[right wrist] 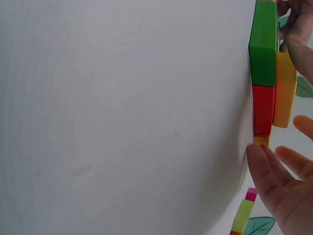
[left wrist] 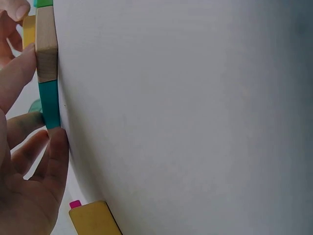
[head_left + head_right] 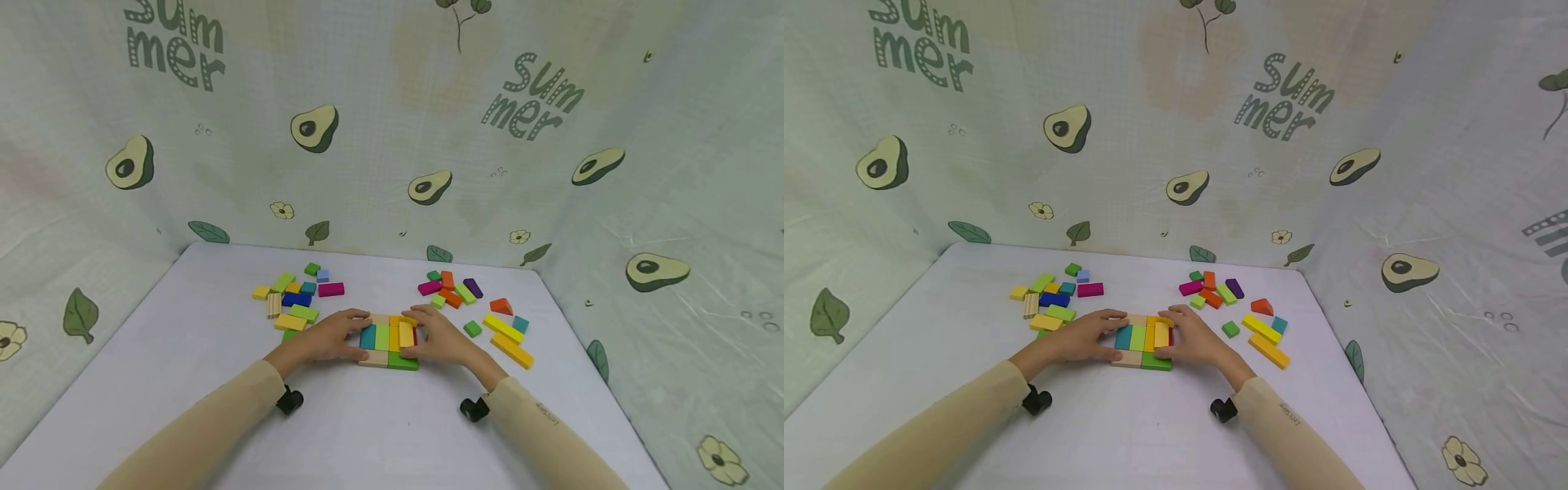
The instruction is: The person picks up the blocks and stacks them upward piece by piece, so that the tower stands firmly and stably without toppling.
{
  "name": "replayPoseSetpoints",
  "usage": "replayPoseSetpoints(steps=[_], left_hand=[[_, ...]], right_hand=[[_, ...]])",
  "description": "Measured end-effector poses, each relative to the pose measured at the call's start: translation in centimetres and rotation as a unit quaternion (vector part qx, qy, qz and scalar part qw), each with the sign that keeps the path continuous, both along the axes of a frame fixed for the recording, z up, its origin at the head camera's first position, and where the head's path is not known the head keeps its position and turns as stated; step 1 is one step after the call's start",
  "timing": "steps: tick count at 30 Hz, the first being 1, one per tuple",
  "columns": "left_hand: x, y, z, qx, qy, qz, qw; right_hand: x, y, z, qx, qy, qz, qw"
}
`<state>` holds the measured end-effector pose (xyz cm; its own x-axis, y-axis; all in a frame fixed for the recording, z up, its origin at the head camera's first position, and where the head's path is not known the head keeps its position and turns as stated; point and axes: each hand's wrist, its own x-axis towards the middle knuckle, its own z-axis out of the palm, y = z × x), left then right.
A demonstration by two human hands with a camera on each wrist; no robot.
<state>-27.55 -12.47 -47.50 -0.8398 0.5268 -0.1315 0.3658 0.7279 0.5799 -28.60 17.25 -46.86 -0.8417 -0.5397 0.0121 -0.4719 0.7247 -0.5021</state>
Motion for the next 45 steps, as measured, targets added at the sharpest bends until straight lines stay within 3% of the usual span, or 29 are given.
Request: replayPoseSetpoints(steps=[9,20,38,45], left_hand=[[-0.11,0.06,-0.24,0.003,0.003,-0.001,1.0],[0.01,0.04,0.01,0.001,0.0,0.002,1.0],[0.03,0.06,-0.03,0.0,0.004,0.001,1.0],[-0.04,0.0,-0.09,0.002,0.002,-0.001,1.0]], right_hand=[[-0.1,0.62,0.07,-0.007,-0.028,0.013,0.9995],[-0.21,0.68,-0.03,-0.012,-0.024,0.033,0.9991],[-0.18,0.66,-0.23,-0.009,-0.02,0.022,0.9995],[0.17,0.85,-0.13,-0.031,-0.024,0.016,0.9991]])
